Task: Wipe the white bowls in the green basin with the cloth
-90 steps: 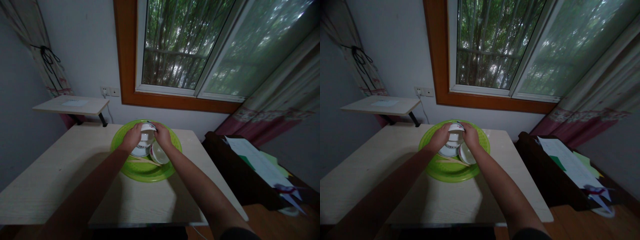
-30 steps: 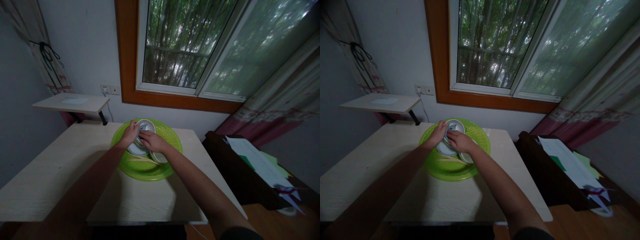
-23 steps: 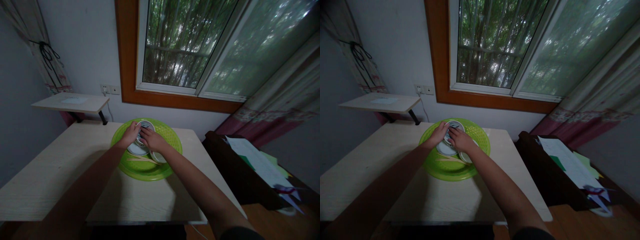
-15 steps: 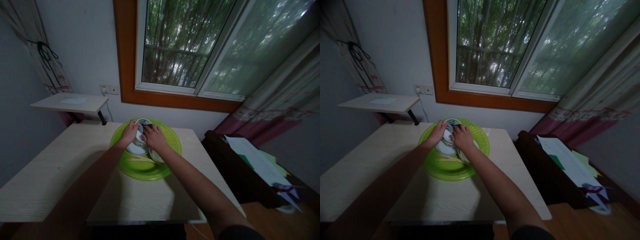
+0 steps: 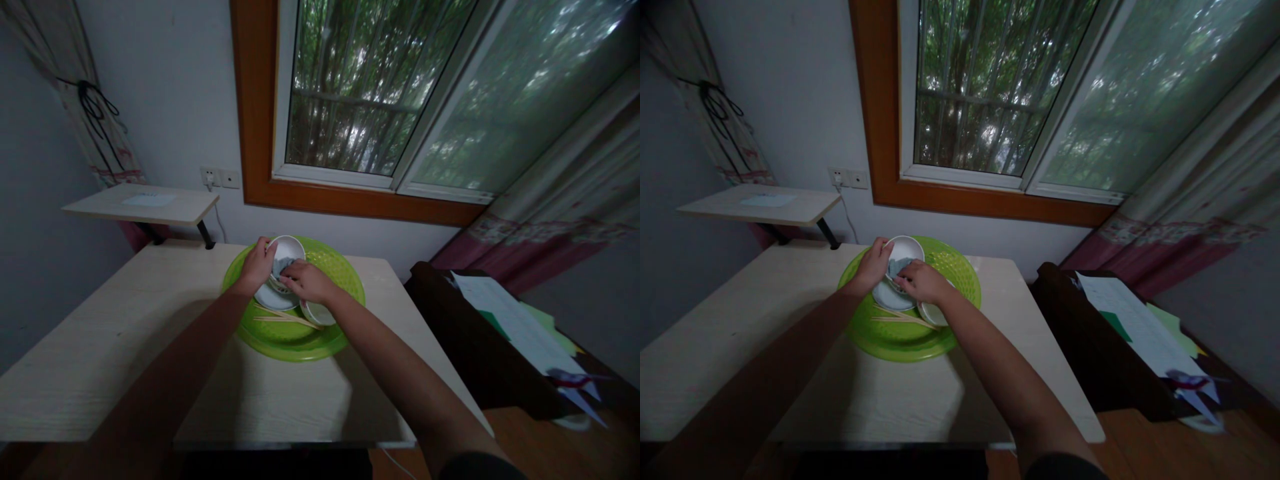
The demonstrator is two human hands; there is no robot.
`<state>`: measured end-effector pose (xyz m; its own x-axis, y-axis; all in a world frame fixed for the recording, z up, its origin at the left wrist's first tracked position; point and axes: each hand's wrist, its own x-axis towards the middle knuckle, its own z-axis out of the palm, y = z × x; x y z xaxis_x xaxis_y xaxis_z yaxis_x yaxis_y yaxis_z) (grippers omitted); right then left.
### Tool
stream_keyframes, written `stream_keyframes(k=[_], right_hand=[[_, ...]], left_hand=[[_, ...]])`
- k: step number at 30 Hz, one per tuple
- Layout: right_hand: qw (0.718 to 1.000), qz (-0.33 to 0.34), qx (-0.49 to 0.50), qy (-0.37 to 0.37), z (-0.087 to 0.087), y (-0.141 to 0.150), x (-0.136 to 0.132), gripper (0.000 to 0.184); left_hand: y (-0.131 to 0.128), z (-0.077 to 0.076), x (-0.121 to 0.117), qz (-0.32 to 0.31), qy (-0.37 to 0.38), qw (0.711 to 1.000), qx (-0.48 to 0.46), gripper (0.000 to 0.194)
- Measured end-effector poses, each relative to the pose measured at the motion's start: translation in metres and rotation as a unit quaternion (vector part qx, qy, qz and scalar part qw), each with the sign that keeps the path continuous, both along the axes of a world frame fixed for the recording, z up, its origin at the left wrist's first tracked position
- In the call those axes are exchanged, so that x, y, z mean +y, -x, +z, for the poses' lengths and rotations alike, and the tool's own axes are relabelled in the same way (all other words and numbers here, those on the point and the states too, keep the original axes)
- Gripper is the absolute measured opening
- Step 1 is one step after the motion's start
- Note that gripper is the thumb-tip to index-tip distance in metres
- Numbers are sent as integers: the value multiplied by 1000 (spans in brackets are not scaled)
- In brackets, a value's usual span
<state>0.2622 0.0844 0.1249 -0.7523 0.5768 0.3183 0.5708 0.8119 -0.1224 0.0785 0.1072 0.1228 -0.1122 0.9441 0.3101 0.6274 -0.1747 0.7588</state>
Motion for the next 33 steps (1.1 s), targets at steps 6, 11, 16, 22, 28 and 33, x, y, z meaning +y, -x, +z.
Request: stream_keyframes(k=[6,11,16,22,28,33], right_hand=[[994,76,70,25,-7,-2,-5,57],[1000,18,2,-20,-13,4,-10,80],[995,-55,-49,-63,-15,6,-13,86],[988,-116,-58,-82,-15,4,-13,87],[982,-154,-54,-96,-9,6,-14,84],[980,-162,-72,-92,-1,8,-15,62]], left_hand=[[-1,-1,-1,-32,0,999,-35,30],[-1,-8,2,-55,9,997,-60,34],[-2,-11,4,-81,24,993,-76,35],[-4,-6,0,-86,24,995,-46,35],[-3,-2,-1,-31,19,999,-21,36],[0,-2,1,5,15,1000,1,33]])
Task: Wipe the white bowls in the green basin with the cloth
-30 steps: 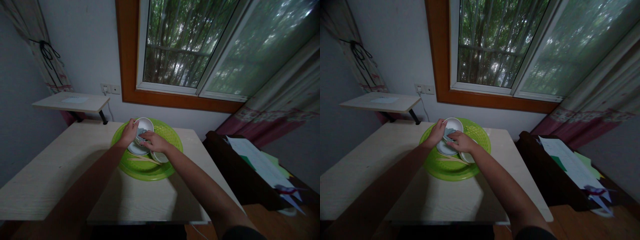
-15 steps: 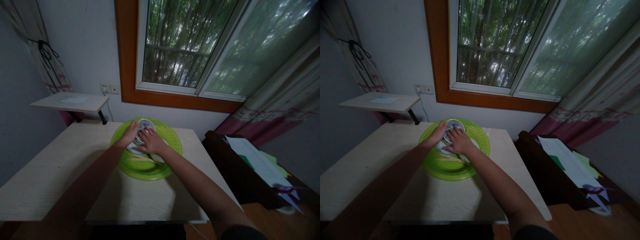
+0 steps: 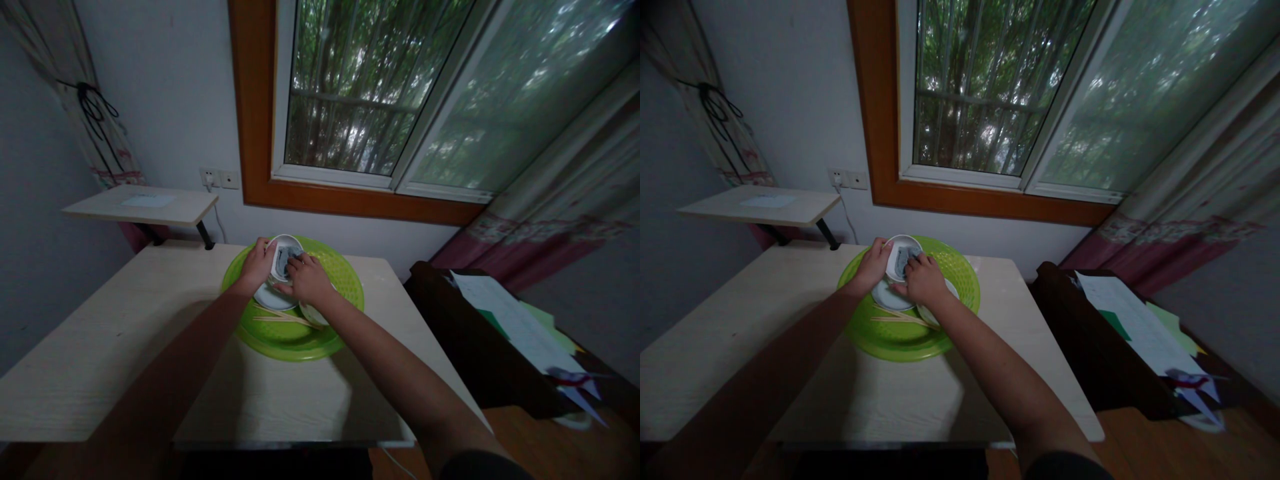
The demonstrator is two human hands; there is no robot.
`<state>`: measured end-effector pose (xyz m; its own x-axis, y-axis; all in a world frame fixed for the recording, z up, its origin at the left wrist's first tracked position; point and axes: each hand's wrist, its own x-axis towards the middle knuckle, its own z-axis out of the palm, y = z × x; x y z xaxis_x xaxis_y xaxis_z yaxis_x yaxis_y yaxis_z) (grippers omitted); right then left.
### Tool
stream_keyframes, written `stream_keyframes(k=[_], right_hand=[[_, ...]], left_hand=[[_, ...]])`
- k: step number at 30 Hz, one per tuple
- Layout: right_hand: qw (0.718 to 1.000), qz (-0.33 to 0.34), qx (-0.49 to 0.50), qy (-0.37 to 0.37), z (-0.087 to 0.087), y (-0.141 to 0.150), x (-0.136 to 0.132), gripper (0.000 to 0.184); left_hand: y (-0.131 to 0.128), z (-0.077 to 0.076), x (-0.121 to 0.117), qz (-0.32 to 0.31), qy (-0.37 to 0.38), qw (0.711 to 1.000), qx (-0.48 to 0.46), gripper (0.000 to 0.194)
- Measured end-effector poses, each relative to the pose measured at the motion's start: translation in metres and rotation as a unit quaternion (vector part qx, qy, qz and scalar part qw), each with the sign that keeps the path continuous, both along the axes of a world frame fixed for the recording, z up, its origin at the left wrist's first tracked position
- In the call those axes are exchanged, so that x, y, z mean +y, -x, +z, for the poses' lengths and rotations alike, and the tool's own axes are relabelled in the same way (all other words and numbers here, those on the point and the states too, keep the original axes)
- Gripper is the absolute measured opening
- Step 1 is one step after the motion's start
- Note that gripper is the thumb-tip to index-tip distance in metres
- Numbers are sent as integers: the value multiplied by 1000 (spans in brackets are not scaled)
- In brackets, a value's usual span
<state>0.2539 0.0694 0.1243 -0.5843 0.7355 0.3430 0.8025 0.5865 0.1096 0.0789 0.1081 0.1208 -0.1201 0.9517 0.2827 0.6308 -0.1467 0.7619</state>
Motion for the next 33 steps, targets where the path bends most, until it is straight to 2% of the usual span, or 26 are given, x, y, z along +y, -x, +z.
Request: stream_keyframes(k=[5,9,14,16,18,21,23,27,31,33], right_hand=[[998,42,-10,49,3,-1,6,42],[995,59,23,80,0,-7,13,25],[988,73,105,92,-1,-13,18,23],[987,33,144,68,0,-16,20,26],[982,-43,184,28,2,-21,23,29],[961,-164,222,-12,5,-29,28,33],[947,-217,236,-12,6,-35,32,34],[931,-243,272,-14,6,-41,33,39],[941,-236,241,7,5,-39,30,52],[949,-240,201,22,5,-38,28,48]], left_hand=[[1,0,0,1,-12,1000,9,33],[2,0,0,1,-6,1000,9,33],[4,-1,3,18,9,1000,10,35],[5,-3,5,21,11,1000,9,34],[5,-5,6,18,12,1000,14,33],[5,-8,7,12,19,999,33,33],[5,-9,7,8,24,999,42,34],[5,-10,7,-1,32,998,52,36],[5,-10,5,-8,44,996,76,39],[5,-9,4,-12,49,995,87,39]])
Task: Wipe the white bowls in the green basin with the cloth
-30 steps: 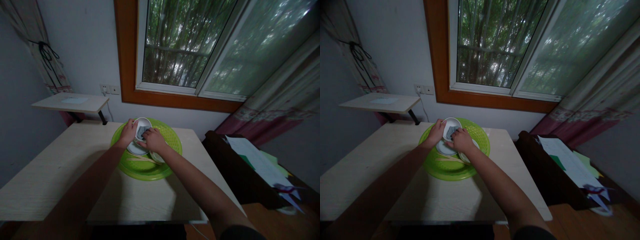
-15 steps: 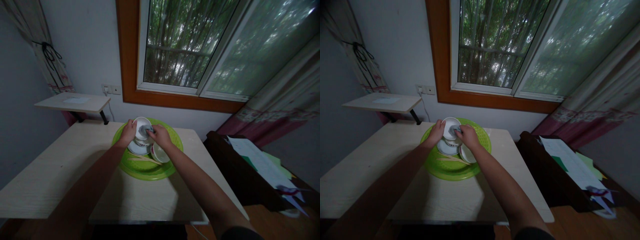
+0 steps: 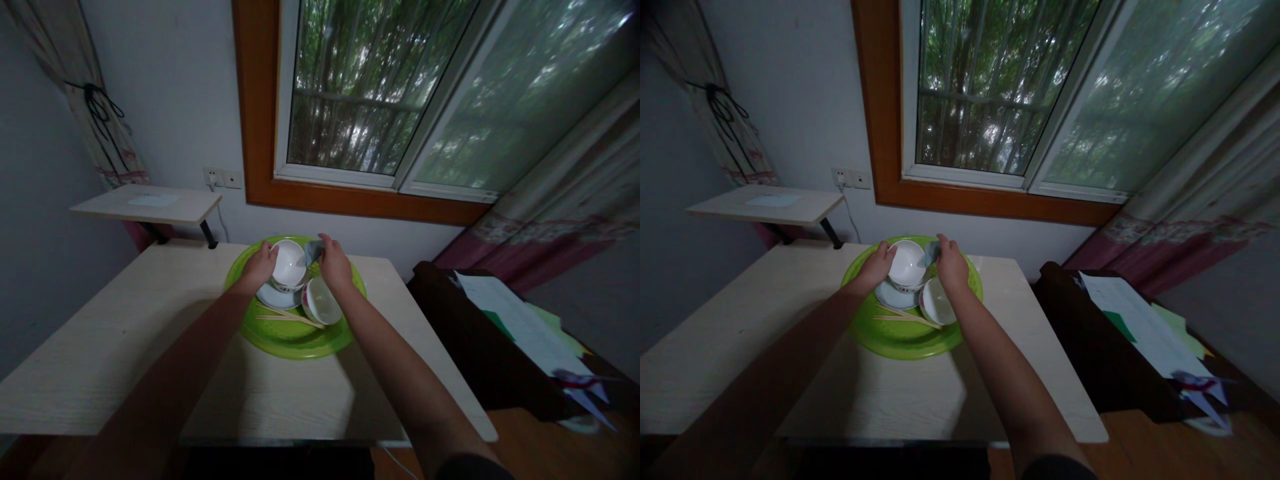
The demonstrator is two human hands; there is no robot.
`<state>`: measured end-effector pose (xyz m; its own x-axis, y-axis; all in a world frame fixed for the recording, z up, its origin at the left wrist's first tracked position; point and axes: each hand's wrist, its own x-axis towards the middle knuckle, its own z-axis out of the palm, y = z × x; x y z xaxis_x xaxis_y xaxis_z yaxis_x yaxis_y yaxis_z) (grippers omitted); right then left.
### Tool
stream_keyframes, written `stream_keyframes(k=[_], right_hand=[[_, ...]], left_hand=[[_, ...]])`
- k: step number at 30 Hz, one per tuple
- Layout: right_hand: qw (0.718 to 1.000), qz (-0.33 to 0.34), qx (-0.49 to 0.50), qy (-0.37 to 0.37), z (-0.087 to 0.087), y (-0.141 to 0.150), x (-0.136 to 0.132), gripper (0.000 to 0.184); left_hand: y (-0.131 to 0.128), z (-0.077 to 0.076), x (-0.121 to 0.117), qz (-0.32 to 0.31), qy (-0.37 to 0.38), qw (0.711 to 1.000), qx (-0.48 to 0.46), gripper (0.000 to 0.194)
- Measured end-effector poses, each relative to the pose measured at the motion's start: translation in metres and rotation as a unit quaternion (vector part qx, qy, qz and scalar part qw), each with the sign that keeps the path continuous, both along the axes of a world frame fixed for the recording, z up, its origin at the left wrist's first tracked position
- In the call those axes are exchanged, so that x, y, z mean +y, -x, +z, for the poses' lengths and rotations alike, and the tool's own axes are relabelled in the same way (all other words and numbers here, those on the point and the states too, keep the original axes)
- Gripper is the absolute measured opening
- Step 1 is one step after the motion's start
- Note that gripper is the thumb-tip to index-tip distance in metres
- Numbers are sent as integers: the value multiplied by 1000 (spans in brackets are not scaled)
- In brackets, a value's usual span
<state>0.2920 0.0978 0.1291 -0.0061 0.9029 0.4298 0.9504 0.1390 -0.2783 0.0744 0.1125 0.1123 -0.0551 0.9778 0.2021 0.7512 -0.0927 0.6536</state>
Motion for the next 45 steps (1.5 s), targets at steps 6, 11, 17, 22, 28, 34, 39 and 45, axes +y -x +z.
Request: stream_keyframes(k=[6,11,17,22,28,34,39,45], right_hand=[[995,-11,-75,62,-1,0,-2,34],[988,-1,-105,115,-6,0,0,31],[976,31,-129,170,-13,-3,5,32],[970,71,-127,197,-17,-5,9,34],[957,109,-126,238,-19,-5,14,37],[949,131,-125,259,-19,-4,14,40],[943,140,-120,276,-19,-3,14,43],[942,142,-96,289,-16,-3,14,43]], left_hand=[[0,0,-2,-15,12,999,29,37],[2,-7,2,-31,5,998,53,36],[3,-15,10,-61,-14,995,82,41],[4,-17,14,-56,-24,993,103,42],[6,-17,15,-37,-37,983,173,44],[8,-16,13,-26,-3,973,229,45],[9,-17,14,-20,-1,972,234,43],[9,-21,15,-20,16,976,216,42]])
